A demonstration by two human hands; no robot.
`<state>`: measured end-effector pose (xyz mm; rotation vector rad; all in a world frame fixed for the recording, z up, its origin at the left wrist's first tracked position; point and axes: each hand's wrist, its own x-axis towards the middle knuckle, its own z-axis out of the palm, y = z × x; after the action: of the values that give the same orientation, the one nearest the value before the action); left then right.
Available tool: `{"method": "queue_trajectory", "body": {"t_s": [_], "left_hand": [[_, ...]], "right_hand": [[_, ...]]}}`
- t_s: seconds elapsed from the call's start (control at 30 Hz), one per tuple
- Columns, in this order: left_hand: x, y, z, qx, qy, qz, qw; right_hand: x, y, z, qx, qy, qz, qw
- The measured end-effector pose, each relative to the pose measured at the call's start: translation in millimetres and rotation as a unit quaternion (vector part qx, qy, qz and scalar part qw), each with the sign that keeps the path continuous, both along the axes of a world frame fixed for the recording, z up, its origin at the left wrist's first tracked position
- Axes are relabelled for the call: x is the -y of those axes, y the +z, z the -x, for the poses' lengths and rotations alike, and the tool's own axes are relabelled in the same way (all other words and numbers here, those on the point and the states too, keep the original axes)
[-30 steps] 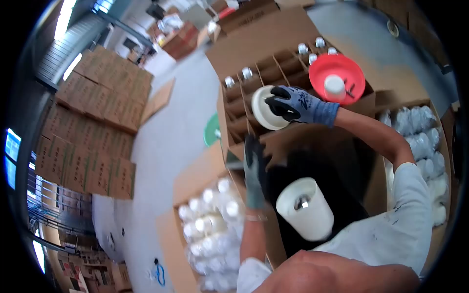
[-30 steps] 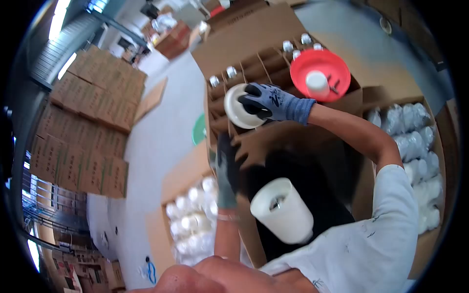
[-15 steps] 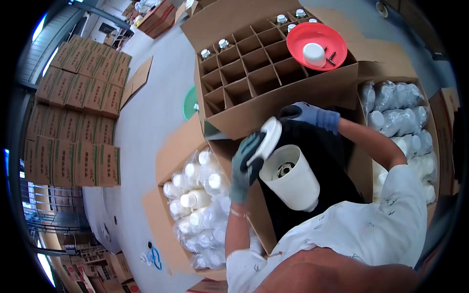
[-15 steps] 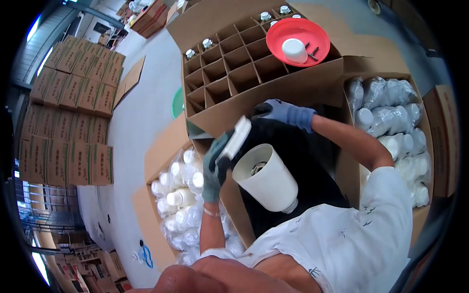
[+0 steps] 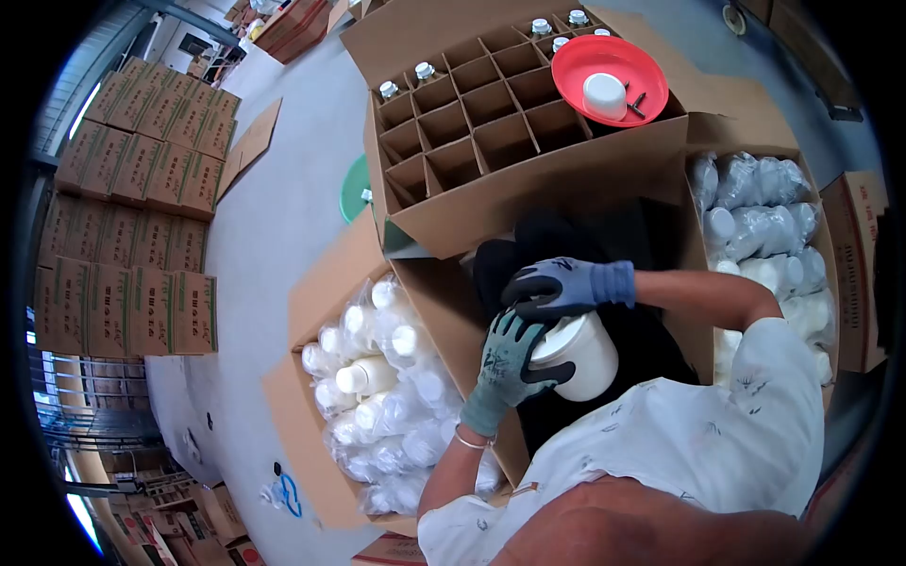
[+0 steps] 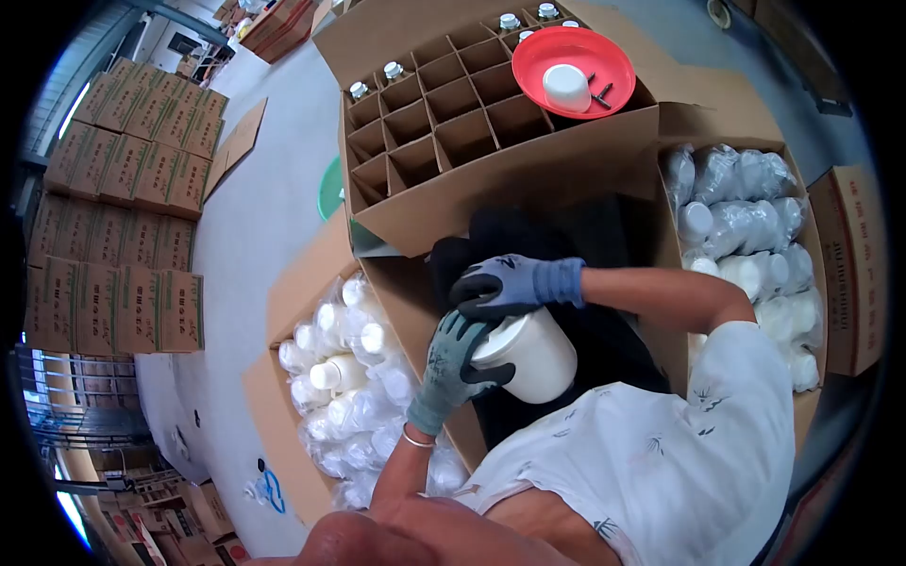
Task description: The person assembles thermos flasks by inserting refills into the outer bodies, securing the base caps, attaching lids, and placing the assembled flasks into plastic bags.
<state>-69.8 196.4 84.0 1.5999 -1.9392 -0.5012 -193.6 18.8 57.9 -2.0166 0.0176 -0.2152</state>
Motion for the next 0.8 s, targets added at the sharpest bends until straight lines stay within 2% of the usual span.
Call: {"method": "queue_trajectory", "body": {"t_s": [0.03,0.07,0.1,0.2,0.23,0.27,0.3,0.33,0.37,0.43,0.5,0.53,0.57,0.63,0.67,0.7,0.73,0.8], "left_hand": [[-3.9,11.5,7.8,0.013,0.021,-0.023,0.999],[-5.5,19.5,10.3,0.020,0.028,-0.018,0.999],[-7.9,16.6,8.3,-0.074,0.040,0.010,0.996],[-11.8,-27.3,-4.6,-0.325,0.084,0.119,0.935],[-9.0,-41.8,5.4,-0.442,0.130,0.105,0.881],[-6.4,-56.9,15.1,-0.555,0.175,0.110,0.806],[-1.1,-66.8,31.3,-0.622,0.233,0.088,0.742],[0.2,-67.3,41.2,-0.425,0.232,0.081,0.871],[-0.5,-67.3,49.4,-0.204,0.215,0.062,0.953],[-8.4,-80.1,59.6,-0.343,0.207,-0.079,0.913],[-15.7,-77.3,55.7,-0.438,0.212,-0.216,0.847],[-18.5,-63.9,50.6,-0.420,0.166,-0.190,0.872],[-25.9,-66.0,42.4,-0.455,0.143,-0.157,0.865],[-41.0,-43.2,29.9,-0.450,0.150,-0.189,0.860],[-43.6,-31.7,31.0,-0.421,0.157,-0.199,0.871],[-46.8,-35.8,34.8,-0.448,0.165,-0.201,0.856],[-48.8,-45.6,39.8,-0.474,0.174,-0.198,0.840],[-47.0,-69.4,41.4,-0.493,0.195,-0.197,0.825]], "right_hand": [[3.6,0.1,-6.9,-0.017,0.062,-0.084,0.994],[5.3,1.4,-8.7,-0.042,0.074,-0.105,0.991],[6.8,3.7,-11.0,-0.065,0.086,-0.123,0.987],[4.6,41.5,16.9,-0.037,0.056,-0.027,0.997],[3.1,36.4,35.4,0.010,0.034,0.032,0.999],[-2.1,33.3,52.4,0.061,0.035,0.051,0.996],[-9.2,37.0,70.2,0.106,0.043,0.069,0.991],[-18.4,39.9,88.1,0.102,0.046,0.095,0.989],[-27.9,39.1,105.2,0.083,-0.001,0.123,0.989],[-50.6,36.4,133.8,0.048,-0.100,0.179,0.978],[-68.1,39.4,147.9,0.015,-0.187,0.115,0.976],[-75.3,39.3,152.3,0.009,-0.225,0.090,0.970],[-81.0,37.9,156.2,0.004,-0.264,0.066,0.962],[-82.7,22.4,165.8,0.030,-0.317,0.027,0.948],[-86.4,9.3,165.8,0.004,-0.356,-0.094,0.930],[-91.2,-3.8,163.8,-0.020,-0.387,-0.211,0.898],[-97.7,-9.9,156.4,-0.030,-0.383,-0.378,0.842],[-85.2,-2.5,154.8,0.013,-0.323,-0.158,0.933]]}}
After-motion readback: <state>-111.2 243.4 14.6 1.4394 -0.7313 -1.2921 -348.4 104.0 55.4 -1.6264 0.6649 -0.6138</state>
